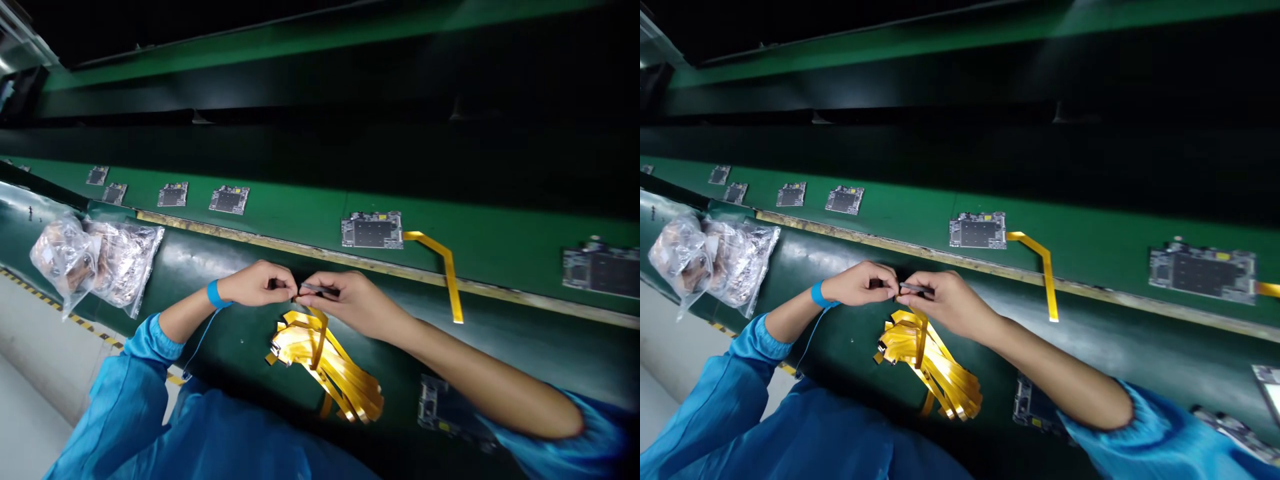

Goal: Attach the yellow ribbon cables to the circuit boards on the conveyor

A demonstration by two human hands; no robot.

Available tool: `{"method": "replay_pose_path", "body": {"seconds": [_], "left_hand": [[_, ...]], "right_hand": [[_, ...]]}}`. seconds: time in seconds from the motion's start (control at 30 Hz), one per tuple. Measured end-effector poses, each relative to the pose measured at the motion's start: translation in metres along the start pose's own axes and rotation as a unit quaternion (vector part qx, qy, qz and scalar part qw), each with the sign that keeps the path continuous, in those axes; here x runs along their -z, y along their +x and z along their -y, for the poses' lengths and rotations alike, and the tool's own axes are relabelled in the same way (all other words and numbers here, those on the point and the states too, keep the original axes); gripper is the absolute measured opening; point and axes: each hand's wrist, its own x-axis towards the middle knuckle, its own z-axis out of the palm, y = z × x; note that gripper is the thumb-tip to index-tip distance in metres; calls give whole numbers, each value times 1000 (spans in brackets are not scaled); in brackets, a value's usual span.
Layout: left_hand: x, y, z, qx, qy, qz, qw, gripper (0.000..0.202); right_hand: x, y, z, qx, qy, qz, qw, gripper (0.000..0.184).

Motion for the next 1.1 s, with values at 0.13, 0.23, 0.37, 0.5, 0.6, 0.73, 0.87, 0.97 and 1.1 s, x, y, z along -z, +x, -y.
{"method": "replay_pose_path", "body": {"seconds": [0.13, 0.23, 0.37, 0.5, 0.6, 0.73, 0.87, 0.97, 1.1], "left_hand": [[5, 0, 1, 12, -13, -28, 999, 12], [7, 0, 5, 18, -11, -52, 998, 12], [3, 1, 12, 28, 8, -104, 994, 15], [7, 5, 17, 42, -7, -136, 990, 16], [25, 11, 18, 62, 50, -179, 981, 16], [66, 28, 13, 177, 276, -277, 903, 19], [97, 49, 4, 276, 416, -244, 831, 16], [103, 64, -1, 306, 451, -207, 812, 17], [101, 75, -3, 314, 454, -194, 811, 19]], "right_hand": [[-3, 9, 2, 4, -6, -31, 1000, 71], [-3, 15, 4, 13, -5, -47, 999, 70], [0, 21, 5, 20, -8, -56, 998, 72], [5, 30, 1, 19, -31, -71, 997, 72], [11, 46, -1, 26, -37, -99, 994, 74], [24, 79, -3, 22, -16, -155, 987, 75], [33, 107, -7, 11, -12, -197, 980, 66], [34, 119, -11, 4, -19, -210, 977, 52], [34, 126, -15, 4, -23, -217, 976, 39]]}}
